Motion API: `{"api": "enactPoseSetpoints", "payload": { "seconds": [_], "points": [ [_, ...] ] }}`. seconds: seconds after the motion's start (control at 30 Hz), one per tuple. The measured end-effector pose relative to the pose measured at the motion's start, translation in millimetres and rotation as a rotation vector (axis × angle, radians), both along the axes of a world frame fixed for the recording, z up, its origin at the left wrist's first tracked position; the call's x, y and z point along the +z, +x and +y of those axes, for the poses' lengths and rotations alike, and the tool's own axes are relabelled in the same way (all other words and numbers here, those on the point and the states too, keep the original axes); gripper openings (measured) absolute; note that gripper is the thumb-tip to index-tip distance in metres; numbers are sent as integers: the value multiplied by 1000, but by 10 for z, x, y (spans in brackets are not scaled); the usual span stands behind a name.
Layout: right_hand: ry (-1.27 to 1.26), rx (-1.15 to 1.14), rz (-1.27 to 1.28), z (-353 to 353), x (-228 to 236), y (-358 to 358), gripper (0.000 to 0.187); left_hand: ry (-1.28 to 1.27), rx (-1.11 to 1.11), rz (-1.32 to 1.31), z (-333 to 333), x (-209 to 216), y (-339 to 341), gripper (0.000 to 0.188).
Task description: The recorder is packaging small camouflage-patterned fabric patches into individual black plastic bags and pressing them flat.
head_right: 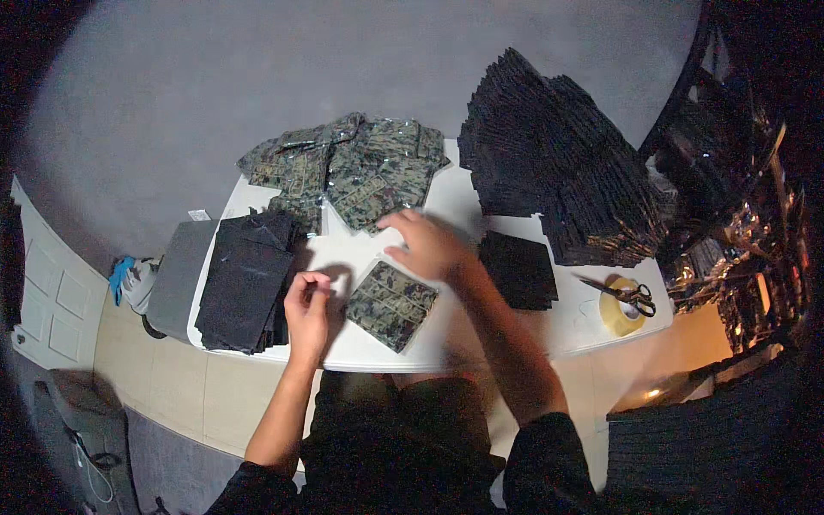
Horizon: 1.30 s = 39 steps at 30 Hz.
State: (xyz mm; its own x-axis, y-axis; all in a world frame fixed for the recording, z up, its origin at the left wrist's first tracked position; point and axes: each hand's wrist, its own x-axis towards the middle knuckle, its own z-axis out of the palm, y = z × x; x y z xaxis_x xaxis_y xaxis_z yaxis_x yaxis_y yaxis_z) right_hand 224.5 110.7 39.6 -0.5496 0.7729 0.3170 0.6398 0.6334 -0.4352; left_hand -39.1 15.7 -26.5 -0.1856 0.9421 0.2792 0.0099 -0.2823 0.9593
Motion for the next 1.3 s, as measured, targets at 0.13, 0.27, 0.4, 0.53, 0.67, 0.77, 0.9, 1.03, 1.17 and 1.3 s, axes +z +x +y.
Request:
{"api": "enactPoseSetpoints", "payload": {
  "seconds": [0.13,0.27,0.4,0.53,0.67,0.77,0.9,1.03,1.17,1.3],
  "points": [
    [-11,-294,54,-954,-320,-184,59,323,-71,678,-181,292,119,31],
    [94,-474,-78,-1530,-670,-370,71,352,-286,1024,-230,206,207,42],
    [46,-479,-135,-1592,-640,-283,70,294,-217,1064,-484,231,208,49],
    [51,-436,-186,-1633,-436,-281,70,147,-222,1157,-741,373,151,56],
    [-1,-455,-120,-1620,-360,-461,72,206,-318,1244,-541,491,174,64],
    [-5,-488,-117,-1619,-451,-510,78,272,-491,1254,-358,461,215,77],
    [-29,-478,-158,-1650,-652,-476,85,307,-544,1321,-263,360,238,79],
    [20,-498,-222,-1655,-683,-469,82,291,-519,1333,-226,297,279,81],
    [19,-489,-228,-1638,-662,-480,78,242,-479,1304,-228,258,280,80],
    [20,-495,-238,-1647,-671,-450,75,195,-478,1279,-194,259,276,78]
  ]
}}
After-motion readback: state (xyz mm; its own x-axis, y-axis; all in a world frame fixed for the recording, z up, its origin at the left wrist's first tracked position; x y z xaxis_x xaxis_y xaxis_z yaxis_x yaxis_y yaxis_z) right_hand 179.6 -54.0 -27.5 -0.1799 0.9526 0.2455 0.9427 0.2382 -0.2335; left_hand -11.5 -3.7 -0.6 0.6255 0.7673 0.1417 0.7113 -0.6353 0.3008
